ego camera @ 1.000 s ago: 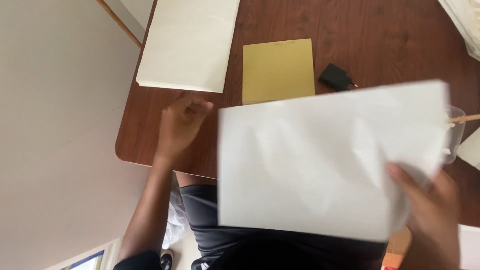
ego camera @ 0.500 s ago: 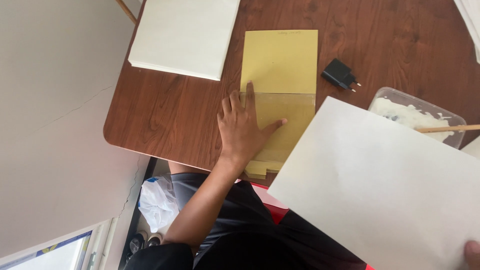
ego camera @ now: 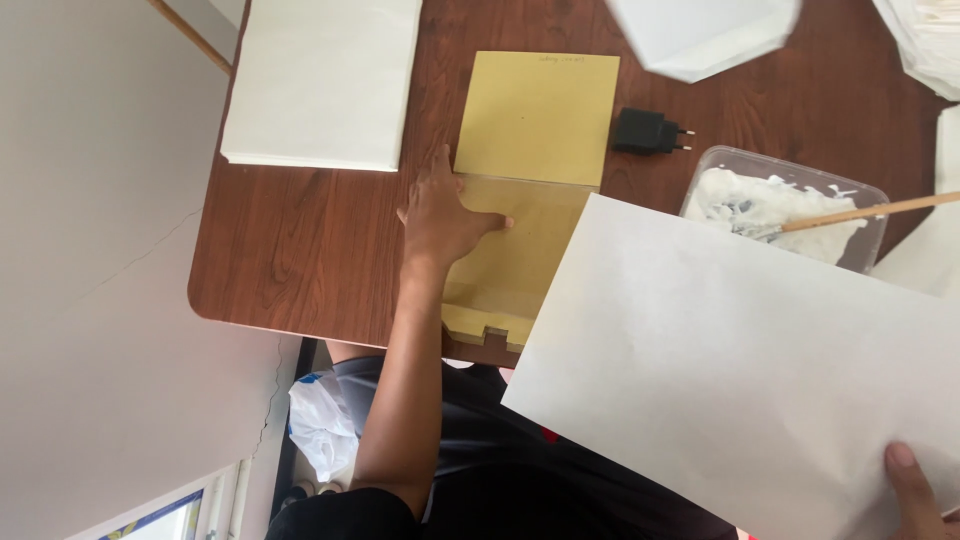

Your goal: Folding a white paper sheet over a gold cardboard template and applying glue to the edges with a brush.

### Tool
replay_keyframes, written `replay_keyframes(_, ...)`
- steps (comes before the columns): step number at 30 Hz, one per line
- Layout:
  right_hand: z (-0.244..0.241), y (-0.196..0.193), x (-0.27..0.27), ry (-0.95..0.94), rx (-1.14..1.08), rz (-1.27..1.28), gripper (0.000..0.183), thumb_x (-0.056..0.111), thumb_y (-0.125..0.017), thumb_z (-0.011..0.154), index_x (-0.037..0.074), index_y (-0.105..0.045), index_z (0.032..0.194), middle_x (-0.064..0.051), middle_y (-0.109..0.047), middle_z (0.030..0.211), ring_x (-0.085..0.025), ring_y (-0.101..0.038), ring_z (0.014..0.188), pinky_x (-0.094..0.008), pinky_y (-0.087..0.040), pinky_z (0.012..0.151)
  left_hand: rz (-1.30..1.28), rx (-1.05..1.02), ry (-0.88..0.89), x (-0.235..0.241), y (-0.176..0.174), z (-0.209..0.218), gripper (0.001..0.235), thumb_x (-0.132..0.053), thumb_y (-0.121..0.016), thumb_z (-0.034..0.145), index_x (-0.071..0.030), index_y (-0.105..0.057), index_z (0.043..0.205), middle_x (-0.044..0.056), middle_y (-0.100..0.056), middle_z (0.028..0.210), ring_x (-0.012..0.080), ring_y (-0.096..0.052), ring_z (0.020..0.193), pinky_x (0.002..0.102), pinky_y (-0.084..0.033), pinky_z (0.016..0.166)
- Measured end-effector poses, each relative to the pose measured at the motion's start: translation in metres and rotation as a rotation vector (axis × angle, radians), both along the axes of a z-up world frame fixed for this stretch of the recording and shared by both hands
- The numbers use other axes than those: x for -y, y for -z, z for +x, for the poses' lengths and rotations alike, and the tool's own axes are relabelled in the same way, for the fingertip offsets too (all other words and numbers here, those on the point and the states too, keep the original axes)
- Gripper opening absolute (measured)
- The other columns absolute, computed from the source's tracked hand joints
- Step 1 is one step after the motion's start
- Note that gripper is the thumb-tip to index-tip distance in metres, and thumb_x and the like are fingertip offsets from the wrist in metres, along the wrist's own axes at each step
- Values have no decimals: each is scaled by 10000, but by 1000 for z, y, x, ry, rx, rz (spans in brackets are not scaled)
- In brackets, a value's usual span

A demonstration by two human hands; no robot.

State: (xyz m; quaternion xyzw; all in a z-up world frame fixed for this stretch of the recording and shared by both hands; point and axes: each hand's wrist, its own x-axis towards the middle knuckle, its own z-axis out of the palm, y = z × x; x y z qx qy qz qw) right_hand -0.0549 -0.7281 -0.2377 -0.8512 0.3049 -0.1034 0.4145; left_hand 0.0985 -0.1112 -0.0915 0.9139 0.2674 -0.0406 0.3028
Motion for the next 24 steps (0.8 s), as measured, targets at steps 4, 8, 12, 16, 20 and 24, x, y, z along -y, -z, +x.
replay_keyframes(4,-14,-55,-81,-9,44,35,412,372,-841,1154,51,-714,1378,-100,-715,1239,-200,-698,1059,-275,-546,849,10,-28,-27,3,-13,13,1150,-646,-757,720,-71,-258,1582,159,-293,1591,380,-281,1479,572,-366,1094)
replay_keyframes(8,-8,-110,-122,-51,18,163,479,348,-737,1105,81,-648,1493,-102,-689,1286,-197,-682,1094,-246,-532,879,106,18,-34,9,-15,33,1255,-806,-853,508,-91,-442,1453,125,-381,1386,372,-383,1358,547,-477,977)
replay_keyframes(12,2,-134,-150,-58,74,268,488,281,-684,1068,97,-607,1513,-87,-663,1396,-199,-669,1250,-251,-551,1024,76,0,-21,11,-10,47,1056,-685,-933,462,-108,-463,1211,76,-393,1348,325,-463,1287,499,-490,899)
replay_keyframes(16,-2,-128,-147,-89,31,187,375,248,-700,1123,41,-634,1428,-109,-669,1263,-219,-644,1101,-312,-504,860,-47,-20,-24,5,-9,57,1042,-536,-1002,444,-133,-416,1205,54,-346,1442,295,-395,1368,509,-369,1052)
replay_keyframes(20,0,-148,-174,-12,53,279,374,354,-721,1017,114,-684,1301,7,-648,1209,-99,-659,1179,-170,-532,952,-444,114,13,8,-50,42,867,-363,-838,553,-145,-306,1202,42,-530,1246,199,-593,1122,367,-524,814)
replay_keyframes(24,9,-154,-187,12,67,431,351,244,-646,1043,111,-642,1369,-16,-690,1289,-138,-680,1143,-255,-563,935,-587,504,201,-45,-35,39,785,-178,-900,658,-99,-382,1242,106,-579,1249,224,-639,1156,366,-581,901)
